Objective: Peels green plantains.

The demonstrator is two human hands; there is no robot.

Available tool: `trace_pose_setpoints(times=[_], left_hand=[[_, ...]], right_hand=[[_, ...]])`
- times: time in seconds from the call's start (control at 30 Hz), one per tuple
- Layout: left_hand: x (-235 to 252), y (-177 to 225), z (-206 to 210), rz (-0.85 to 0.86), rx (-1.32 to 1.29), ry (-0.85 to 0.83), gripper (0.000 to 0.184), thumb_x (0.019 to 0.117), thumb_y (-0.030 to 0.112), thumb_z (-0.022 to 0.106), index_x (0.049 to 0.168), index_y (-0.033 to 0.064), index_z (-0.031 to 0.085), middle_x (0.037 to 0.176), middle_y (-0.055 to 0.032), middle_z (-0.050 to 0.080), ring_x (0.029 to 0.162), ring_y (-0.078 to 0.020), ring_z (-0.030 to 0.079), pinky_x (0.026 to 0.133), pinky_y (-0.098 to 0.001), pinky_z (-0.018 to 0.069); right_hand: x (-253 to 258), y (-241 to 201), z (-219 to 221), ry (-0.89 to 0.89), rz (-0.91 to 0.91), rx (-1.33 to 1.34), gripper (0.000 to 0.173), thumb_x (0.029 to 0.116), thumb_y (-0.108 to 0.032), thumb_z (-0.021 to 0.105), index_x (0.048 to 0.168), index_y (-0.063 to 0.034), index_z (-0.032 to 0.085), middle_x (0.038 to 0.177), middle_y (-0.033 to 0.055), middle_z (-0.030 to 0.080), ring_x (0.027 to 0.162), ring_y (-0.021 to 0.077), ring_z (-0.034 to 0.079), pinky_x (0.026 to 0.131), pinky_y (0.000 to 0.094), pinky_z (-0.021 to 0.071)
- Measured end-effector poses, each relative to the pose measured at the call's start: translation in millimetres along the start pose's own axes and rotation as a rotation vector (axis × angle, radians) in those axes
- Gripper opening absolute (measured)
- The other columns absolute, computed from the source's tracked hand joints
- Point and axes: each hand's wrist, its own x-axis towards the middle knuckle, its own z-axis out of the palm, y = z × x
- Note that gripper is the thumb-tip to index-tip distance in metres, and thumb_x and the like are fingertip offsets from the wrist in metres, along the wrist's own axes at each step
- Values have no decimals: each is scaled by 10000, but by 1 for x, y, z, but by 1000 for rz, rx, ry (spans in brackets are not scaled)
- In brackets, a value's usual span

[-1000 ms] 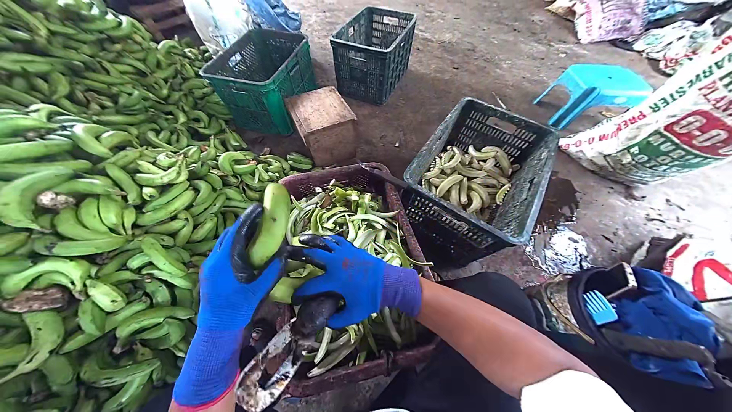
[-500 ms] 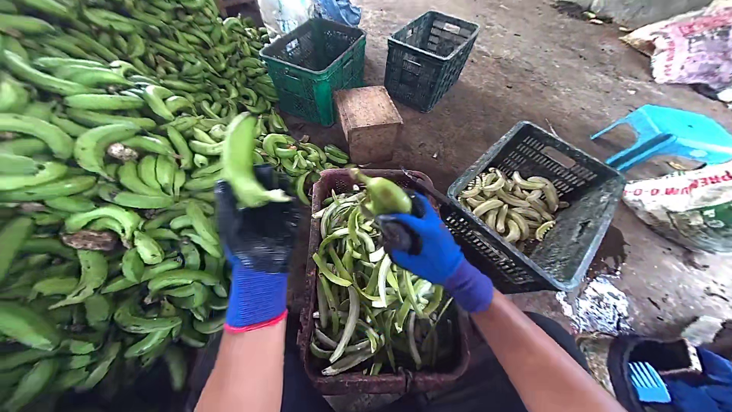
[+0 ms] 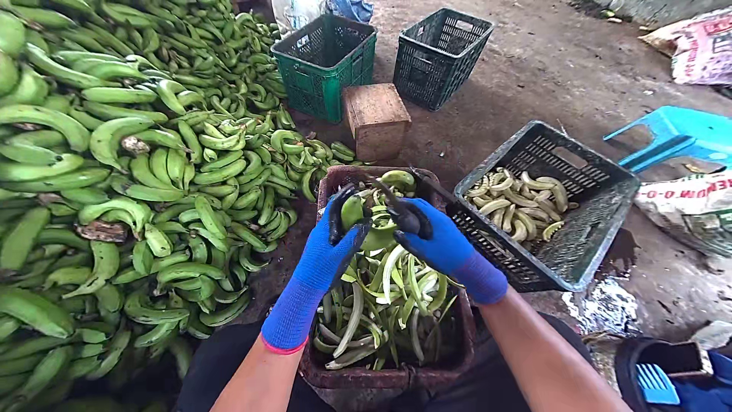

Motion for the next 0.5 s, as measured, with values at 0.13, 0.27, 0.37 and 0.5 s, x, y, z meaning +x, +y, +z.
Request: trace_pose_setpoints(times=[0.13, 0.27, 0.37, 0.5], left_hand=[[2, 0, 2, -22, 127, 104, 514, 984, 214, 612, 1457, 78, 462, 1190, -86, 667, 999, -99, 659, 870, -310, 553], [5, -1, -9, 138, 322, 157, 493, 974, 236, 650, 1404, 36, 516, 1207, -124, 666, 1064, -150, 656, 941, -381, 537], [7, -4, -22, 179, 266, 85, 478, 982, 235, 617, 1402, 42, 496, 1189, -87, 655, 1046, -104, 641, 925, -329, 534], [10, 1, -38, 102, -17, -129, 521, 930, 222, 634, 1421, 120, 491, 1191, 18, 631, 999, -37, 636, 853, -227, 555]], right_hand=[[-8, 4, 4, 204, -62, -46, 485, 932, -191, 650, 1392, -47, 594, 1228, 140, 690, 1037, 227, 691, 880, 462, 570], [-24, 4, 1, 349, -238, 74, 472, 920, -221, 637, 1319, 27, 590, 1047, 52, 711, 859, 26, 674, 751, 251, 597], [-17, 2, -5, -263, 280, -295, 472, 1025, -334, 578, 1362, -5, 586, 1160, 210, 690, 1081, 309, 675, 975, 510, 514], [1, 29, -3, -506, 510, -333, 511, 1098, -429, 400, 1482, -112, 514, 1305, 229, 641, 1223, 388, 612, 1052, 598, 437]])
